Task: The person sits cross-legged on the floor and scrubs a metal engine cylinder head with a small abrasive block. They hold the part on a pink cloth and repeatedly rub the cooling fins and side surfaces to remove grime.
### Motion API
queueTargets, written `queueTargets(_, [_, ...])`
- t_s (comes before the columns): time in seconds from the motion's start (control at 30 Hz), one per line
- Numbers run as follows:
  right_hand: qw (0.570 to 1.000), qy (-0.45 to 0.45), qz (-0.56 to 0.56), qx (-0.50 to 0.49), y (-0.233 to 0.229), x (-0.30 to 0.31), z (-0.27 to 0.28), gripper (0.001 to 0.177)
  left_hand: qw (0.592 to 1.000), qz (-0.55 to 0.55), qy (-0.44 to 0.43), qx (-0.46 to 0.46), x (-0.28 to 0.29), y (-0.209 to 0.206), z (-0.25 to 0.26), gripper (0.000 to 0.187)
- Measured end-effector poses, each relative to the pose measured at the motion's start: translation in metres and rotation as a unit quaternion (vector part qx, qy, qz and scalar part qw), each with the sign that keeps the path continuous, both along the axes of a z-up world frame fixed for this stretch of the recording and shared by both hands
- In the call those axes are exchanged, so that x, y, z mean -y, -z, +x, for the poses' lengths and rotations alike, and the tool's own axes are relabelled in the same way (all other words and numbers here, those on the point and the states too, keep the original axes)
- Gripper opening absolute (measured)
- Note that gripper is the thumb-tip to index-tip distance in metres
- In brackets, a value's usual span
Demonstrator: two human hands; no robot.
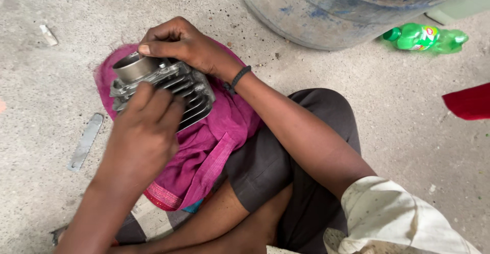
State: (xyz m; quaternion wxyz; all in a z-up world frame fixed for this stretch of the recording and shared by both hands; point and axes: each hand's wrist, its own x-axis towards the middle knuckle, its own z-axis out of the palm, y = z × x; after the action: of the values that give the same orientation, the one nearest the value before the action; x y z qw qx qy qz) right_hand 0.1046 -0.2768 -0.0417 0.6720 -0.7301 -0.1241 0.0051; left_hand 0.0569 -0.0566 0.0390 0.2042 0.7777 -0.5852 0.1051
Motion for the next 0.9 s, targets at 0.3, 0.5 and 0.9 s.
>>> queueTargets(0.3, [1.000,0.008,0.004,0.001,0.008,0.000,0.007,0.034,0.987,0.142,-0.057,0.040,-0.019,-0.016,-0.003,0.038])
queueTargets(0.5, [1.000,0.008,-0.011,0.002,0.010,0.001,0.009,0.036,0.969,0.213,0.021,0.121,-0.011,-0.020,0.003,0.037])
queueTargets(0.9, [1.000,0.002,-0.015,0.020,0.006,0.001,0.005,0.034,0.978,0.141,0.021,0.150,-0.002,-0.007,0.002,0.032])
